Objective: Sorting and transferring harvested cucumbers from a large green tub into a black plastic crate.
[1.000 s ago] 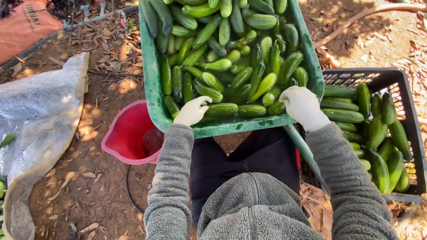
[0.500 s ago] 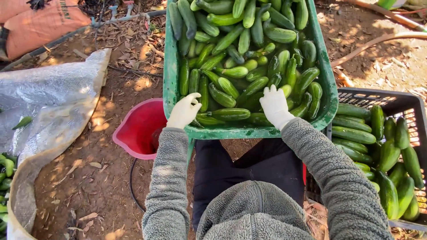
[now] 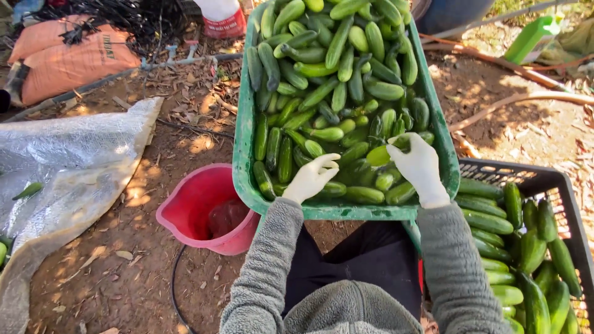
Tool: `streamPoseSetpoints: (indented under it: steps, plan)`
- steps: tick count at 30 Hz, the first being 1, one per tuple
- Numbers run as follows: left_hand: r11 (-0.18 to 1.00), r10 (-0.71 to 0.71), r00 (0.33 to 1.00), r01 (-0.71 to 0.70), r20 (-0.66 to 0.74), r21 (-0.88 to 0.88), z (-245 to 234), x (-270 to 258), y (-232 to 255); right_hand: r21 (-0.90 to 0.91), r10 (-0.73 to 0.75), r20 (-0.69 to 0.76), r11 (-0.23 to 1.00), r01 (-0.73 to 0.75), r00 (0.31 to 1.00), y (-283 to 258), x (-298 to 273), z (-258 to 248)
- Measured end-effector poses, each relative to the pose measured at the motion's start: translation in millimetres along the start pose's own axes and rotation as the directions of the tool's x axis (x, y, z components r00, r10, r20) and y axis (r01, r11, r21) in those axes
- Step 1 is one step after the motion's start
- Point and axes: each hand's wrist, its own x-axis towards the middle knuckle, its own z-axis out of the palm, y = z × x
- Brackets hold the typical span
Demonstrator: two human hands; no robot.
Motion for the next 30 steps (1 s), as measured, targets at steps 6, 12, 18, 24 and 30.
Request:
streamPoseSetpoints:
  steps: [6,12,18,24,30]
  plan:
    - [0.712,-0.202,0.979,0.147,0.000,-0.687,17,14,-4,0.831,-0.092,0.210,0.541,-0.128,0.973,-38,-51,13]
    - [0.821,-0.246,0.967,0.173,-0.063,-0.544,29,35,-33,0.692,-0.052,0.310,0.697,-0.188,0.949,-11,-39,43]
    - [0.954,-0.184,0.974,0.144,-0.134,-0.263,26,13,-6,0.541,0.019,0.369,0.809,-0.231,0.929,34,-23,53]
    - [0.962,-0.114,0.991,0.128,-0.072,0.239,37,29,-70,0.422,0.017,0.387,0.886,-0.194,0.922,16,-27,60]
    - [0.806,-0.194,0.980,0.136,0.040,0.576,46,53,-91,-0.055,-0.053,0.388,0.995,0.081,0.920,47,9,114]
